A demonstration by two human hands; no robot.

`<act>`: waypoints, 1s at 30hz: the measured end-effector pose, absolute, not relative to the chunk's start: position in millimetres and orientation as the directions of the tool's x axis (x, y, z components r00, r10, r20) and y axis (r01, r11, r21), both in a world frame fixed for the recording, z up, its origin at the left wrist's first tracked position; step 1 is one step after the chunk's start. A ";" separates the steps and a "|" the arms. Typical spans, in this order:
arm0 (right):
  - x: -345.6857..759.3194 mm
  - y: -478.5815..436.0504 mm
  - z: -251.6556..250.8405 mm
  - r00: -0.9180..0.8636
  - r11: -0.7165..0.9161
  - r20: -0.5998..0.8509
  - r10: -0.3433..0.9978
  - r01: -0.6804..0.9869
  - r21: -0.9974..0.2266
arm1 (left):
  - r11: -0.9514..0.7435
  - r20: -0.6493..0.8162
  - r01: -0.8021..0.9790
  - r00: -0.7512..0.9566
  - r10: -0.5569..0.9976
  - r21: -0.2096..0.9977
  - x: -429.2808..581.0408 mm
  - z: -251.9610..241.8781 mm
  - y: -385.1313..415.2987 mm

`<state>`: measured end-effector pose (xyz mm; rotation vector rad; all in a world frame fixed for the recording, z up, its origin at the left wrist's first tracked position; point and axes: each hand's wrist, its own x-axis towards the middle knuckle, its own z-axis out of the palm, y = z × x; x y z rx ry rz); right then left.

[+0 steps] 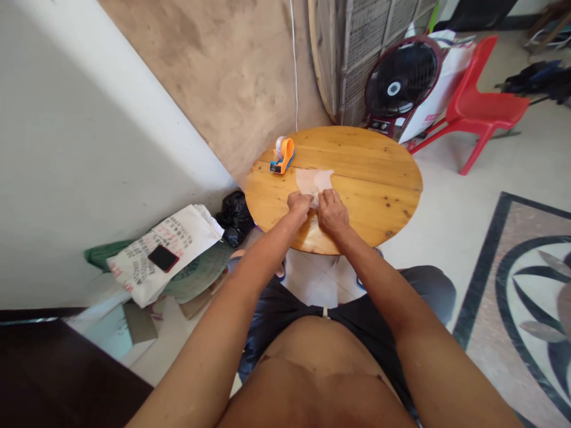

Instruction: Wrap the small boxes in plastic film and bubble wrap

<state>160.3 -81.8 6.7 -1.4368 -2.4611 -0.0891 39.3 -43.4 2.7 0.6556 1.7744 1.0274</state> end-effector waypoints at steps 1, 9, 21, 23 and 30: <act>160.5 -81.8 6.6 -0.460 0.500 0.280 0.843 0.861 -0.091 | 0.495 -0.452 0.005 -0.399 0.797 0.869 39.9 3.6 -43.2; 160.1 -81.9 10.5 -0.462 0.498 0.254 0.850 0.861 -0.101 | 0.393 -0.289 0.204 -0.403 0.868 0.897 40.9 9.3 -42.4; 159.0 -80.9 9.8 -0.458 0.504 0.317 0.831 0.860 -0.077 | 0.277 -0.132 0.453 -0.325 0.936 0.848 44.5 22.3 -41.4; 159.1 -80.9 10.9 -0.445 0.496 0.338 0.829 0.865 -0.077 | 0.258 -0.116 0.473 -0.307 0.944 0.842 45.6 24.2 -41.6; 158.0 -79.4 11.8 -0.459 0.493 0.304 0.835 0.869 -0.040 | 0.224 -0.094 0.516 -0.266 0.959 0.827 46.5 33.6 -38.7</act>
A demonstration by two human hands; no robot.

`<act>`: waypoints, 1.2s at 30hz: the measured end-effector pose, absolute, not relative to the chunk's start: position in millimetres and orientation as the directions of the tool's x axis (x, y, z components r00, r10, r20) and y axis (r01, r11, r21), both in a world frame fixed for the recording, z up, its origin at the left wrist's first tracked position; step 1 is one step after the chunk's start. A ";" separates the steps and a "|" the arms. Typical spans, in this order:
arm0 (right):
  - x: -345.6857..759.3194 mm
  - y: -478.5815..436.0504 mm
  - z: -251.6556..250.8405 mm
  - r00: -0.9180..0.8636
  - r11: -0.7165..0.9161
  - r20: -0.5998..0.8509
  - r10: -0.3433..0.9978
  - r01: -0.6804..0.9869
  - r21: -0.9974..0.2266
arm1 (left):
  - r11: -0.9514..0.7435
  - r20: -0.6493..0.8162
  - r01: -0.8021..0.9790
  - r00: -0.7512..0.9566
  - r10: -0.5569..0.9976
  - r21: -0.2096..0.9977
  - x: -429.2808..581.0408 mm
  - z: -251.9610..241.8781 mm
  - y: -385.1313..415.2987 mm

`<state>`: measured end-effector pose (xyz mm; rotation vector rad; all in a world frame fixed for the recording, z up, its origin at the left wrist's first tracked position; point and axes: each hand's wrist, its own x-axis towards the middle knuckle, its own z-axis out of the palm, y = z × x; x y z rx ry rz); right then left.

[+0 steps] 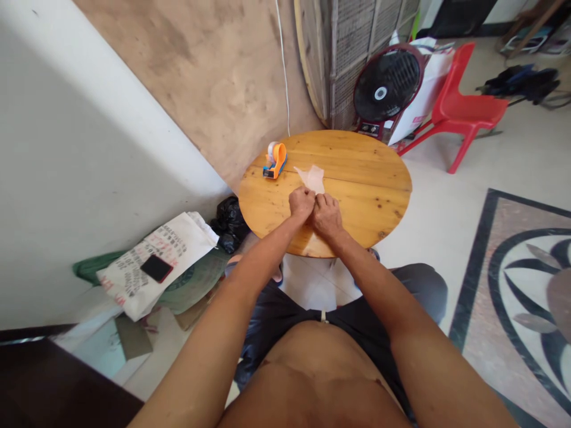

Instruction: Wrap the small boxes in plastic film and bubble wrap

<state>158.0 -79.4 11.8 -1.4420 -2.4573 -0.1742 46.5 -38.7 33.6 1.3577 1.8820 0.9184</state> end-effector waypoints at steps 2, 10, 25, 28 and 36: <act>158.0 -79.0 10.4 -0.470 0.500 0.305 0.828 0.866 -0.025 | 0.217 -0.093 0.529 -0.251 0.964 0.820 46.1 35.2 -37.7; 163.4 -79.1 4.0 -0.466 0.553 0.420 0.779 0.826 -0.110 | 0.183 -0.092 0.548 -0.190 0.977 0.816 45.0 31.9 -35.3; 168.6 -82.7 -0.1 -0.385 0.535 0.474 0.791 0.813 -0.232 | 0.278 -0.277 0.056 -0.011 0.961 0.959 32.8 30.4 -43.7; 168.5 -81.3 -1.6 -0.358 0.534 0.489 0.795 0.795 -0.288 | 0.290 -0.289 -0.025 0.022 0.957 0.957 32.0 31.7 -46.7; 169.8 -81.8 -1.7 -0.304 0.500 0.501 0.810 0.804 -0.321 | 0.272 -0.263 -0.076 0.109 0.959 0.959 24.5 29.0 -46.8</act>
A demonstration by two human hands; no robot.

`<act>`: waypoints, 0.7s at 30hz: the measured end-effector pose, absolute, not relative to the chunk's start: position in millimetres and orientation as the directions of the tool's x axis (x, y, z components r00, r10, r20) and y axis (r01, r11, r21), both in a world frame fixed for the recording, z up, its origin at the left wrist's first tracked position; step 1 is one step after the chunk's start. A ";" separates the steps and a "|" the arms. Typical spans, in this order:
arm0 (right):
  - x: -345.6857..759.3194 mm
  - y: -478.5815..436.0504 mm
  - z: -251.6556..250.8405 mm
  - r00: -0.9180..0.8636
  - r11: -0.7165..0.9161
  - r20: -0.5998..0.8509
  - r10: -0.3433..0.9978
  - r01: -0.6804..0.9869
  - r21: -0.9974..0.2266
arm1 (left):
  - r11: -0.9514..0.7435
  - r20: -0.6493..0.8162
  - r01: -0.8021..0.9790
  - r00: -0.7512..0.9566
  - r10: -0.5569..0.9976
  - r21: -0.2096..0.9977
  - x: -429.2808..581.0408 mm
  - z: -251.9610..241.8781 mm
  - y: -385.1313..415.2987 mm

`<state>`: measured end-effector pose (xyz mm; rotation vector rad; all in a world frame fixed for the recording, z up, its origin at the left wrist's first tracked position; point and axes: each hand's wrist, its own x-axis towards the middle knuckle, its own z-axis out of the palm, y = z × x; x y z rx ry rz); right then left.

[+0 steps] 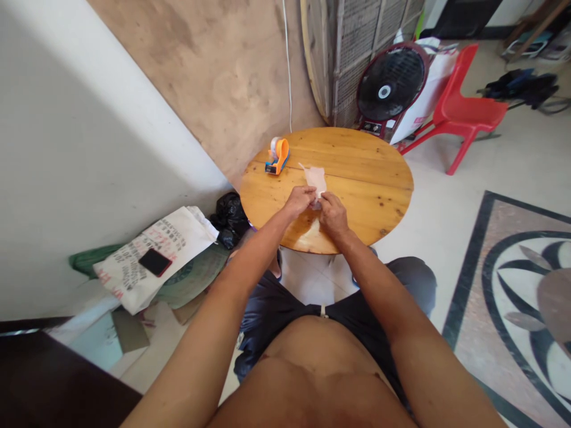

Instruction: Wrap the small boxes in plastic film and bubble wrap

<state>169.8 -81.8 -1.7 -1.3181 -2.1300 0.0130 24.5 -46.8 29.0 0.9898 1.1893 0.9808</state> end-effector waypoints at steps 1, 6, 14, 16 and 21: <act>169.7 -82.0 -1.5 -0.306 0.502 0.505 0.807 0.805 -0.315 | 0.263 -0.254 -0.065 0.118 0.960 0.963 24.7 27.1 -45.8; 169.7 -82.4 -0.9 -0.308 0.503 0.509 0.804 0.809 -0.305 | 0.180 -0.183 0.034 0.138 0.973 0.983 28.5 17.1 -41.0; 170.2 -81.9 -6.0 -0.282 0.477 0.502 0.818 0.820 -0.316 | -0.002 -0.064 0.287 0.218 0.974 0.958 24.3 16.1 -38.4; 170.3 -81.8 -6.3 -0.279 0.474 0.501 0.819 0.821 -0.317 | -0.048 -0.037 0.351 0.230 0.972 0.935 23.8 17.1 -38.8; 171.1 -81.9 -3.1 -0.251 0.470 0.493 0.833 0.791 -0.392 | -0.158 0.040 0.540 0.223 0.974 0.827 26.4 13.4 -50.5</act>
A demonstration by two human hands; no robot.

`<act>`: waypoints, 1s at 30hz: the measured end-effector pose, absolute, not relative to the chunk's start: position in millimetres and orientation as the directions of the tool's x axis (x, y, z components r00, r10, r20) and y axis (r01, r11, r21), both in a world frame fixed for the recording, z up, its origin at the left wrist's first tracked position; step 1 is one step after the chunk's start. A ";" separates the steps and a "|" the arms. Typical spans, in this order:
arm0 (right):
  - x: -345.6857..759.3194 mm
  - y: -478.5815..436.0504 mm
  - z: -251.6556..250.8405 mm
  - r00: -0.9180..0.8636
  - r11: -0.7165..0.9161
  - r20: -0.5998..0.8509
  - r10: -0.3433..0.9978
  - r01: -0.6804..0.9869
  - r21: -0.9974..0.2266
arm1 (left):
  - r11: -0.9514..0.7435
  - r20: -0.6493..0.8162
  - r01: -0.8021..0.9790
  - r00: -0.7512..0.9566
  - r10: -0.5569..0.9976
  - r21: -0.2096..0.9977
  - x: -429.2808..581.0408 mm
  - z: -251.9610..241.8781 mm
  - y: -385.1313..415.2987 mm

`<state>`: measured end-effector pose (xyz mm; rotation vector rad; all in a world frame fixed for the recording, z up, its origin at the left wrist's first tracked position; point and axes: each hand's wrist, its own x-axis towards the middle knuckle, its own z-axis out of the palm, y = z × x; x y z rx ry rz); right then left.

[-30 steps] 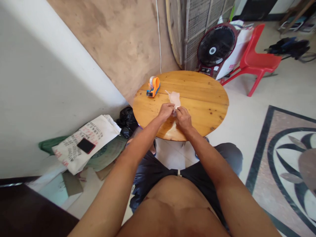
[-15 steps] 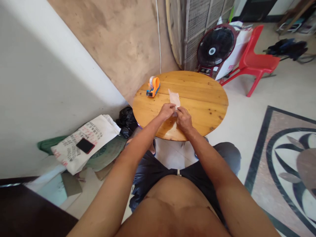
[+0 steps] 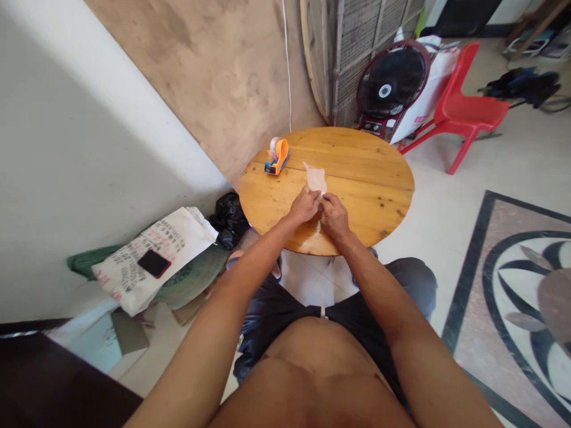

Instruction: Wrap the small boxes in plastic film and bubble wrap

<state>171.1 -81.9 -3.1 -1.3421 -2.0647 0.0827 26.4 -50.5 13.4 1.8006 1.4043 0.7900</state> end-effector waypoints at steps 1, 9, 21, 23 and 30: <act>171.4 -81.9 -2.4 -0.243 0.465 0.486 0.839 0.784 -0.411 | -0.195 0.078 0.591 0.218 0.973 0.783 27.4 11.0 -54.0; 170.6 -81.4 -2.3 -0.232 0.467 0.503 0.833 0.782 -0.413 | -0.405 0.332 0.663 0.242 0.912 0.630 32.3 -13.5 -62.5; 181.2 -71.4 9.5 -0.166 0.433 0.441 0.882 0.658 -0.617 | -0.490 0.396 0.582 0.291 0.871 0.649 31.1 -25.5 -60.7; 183.8 -57.4 16.5 -0.126 0.355 0.369 0.921 0.661 -0.662 | -0.491 0.401 0.582 0.287 0.870 0.649 31.8 -23.9 -60.7; 180.4 2.3 35.4 -0.059 0.047 0.005 0.998 0.730 -0.681 | -0.475 0.393 0.595 0.273 0.878 0.648 34.4 -25.7 -61.5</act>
